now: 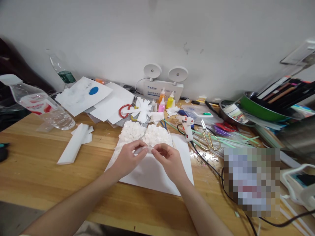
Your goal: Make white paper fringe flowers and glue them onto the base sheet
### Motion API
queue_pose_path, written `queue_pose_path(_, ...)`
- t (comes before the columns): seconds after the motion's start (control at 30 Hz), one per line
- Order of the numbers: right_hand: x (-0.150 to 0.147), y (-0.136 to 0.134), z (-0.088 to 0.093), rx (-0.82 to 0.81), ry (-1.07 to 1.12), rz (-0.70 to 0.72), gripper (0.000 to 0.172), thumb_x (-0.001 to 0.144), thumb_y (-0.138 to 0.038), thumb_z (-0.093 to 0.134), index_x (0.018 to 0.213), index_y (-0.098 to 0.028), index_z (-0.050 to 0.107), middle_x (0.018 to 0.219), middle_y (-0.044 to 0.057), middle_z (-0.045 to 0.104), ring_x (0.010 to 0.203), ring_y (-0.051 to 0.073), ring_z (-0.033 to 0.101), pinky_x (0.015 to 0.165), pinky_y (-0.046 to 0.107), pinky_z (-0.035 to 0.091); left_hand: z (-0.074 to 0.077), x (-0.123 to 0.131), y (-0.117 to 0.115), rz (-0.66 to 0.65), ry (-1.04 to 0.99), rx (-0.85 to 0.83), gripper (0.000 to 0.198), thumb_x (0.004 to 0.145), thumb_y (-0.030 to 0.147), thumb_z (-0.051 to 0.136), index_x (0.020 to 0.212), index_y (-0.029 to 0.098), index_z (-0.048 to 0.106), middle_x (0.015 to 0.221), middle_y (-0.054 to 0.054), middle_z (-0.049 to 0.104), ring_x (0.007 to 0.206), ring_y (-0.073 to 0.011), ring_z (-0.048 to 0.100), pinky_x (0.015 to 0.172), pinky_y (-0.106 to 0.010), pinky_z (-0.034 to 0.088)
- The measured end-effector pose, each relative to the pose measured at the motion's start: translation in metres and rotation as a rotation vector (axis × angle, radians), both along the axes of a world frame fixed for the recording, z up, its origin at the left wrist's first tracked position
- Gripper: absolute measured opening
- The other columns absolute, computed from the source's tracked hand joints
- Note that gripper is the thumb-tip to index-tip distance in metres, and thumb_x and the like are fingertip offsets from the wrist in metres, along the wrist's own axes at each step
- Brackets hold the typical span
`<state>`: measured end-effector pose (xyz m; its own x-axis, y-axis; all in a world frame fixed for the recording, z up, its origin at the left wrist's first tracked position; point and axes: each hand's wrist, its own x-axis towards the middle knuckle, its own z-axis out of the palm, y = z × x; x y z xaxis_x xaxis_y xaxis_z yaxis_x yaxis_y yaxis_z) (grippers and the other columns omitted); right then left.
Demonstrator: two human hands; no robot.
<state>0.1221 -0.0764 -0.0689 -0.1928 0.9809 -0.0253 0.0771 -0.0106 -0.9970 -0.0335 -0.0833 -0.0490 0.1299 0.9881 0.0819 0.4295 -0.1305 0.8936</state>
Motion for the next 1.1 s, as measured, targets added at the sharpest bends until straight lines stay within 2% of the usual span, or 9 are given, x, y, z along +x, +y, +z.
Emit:
queue_pose_path(0.23,-0.0007,0.0001,0.0024,-0.009,0.036,0.035,0.015,0.075,-0.032,0.058,0.073,-0.018,0.055,0.068,-0.002,0.05,0.059,0.009,0.045,0.056,0.022,0.038,0.0017,0.0004,0.0004,-0.007,-0.028,-0.026,0.01,0.074,0.022,0.047,0.069,0.017,0.054,0.061,0.003,0.05,0.059,-0.0102,0.045,0.054,-0.021,0.034)
queue_pose_path(0.5,-0.0045,-0.0049,0.0048,0.026,0.011,0.117,0.014,0.078,-0.034,0.054,0.077,-0.019,0.055,0.074,0.001,0.053,0.068,0.012,0.05,0.063,0.025,0.042,0.0007,0.0021,0.001,-0.024,0.036,0.064,0.012,0.075,0.02,0.046,0.071,0.017,0.057,0.069,-0.001,0.058,0.067,-0.013,0.053,0.063,-0.024,0.041)
queue_pose_path(0.87,-0.0041,-0.0053,0.0018,0.168,-0.131,0.01,0.014,0.077,-0.032,0.055,0.08,-0.019,0.059,0.078,0.004,0.06,0.073,0.016,0.053,0.067,0.029,0.044,-0.0006,0.0024,0.0005,-0.039,0.035,0.102,0.014,0.075,0.017,0.047,0.079,0.016,0.06,0.075,-0.002,0.061,0.07,-0.0123,0.055,0.064,-0.022,0.042)
queue_pose_path(1.1,-0.0053,-0.0077,0.0048,0.253,-0.194,-0.055,0.013,0.076,-0.03,0.056,0.084,-0.02,0.057,0.071,0.002,0.059,0.066,0.015,0.052,0.064,0.028,0.044,0.0007,0.0021,-0.0005,-0.054,0.049,0.12,0.017,0.074,0.016,0.046,0.081,0.018,0.061,0.078,-0.002,0.063,0.069,-0.0127,0.055,0.063,-0.023,0.043)
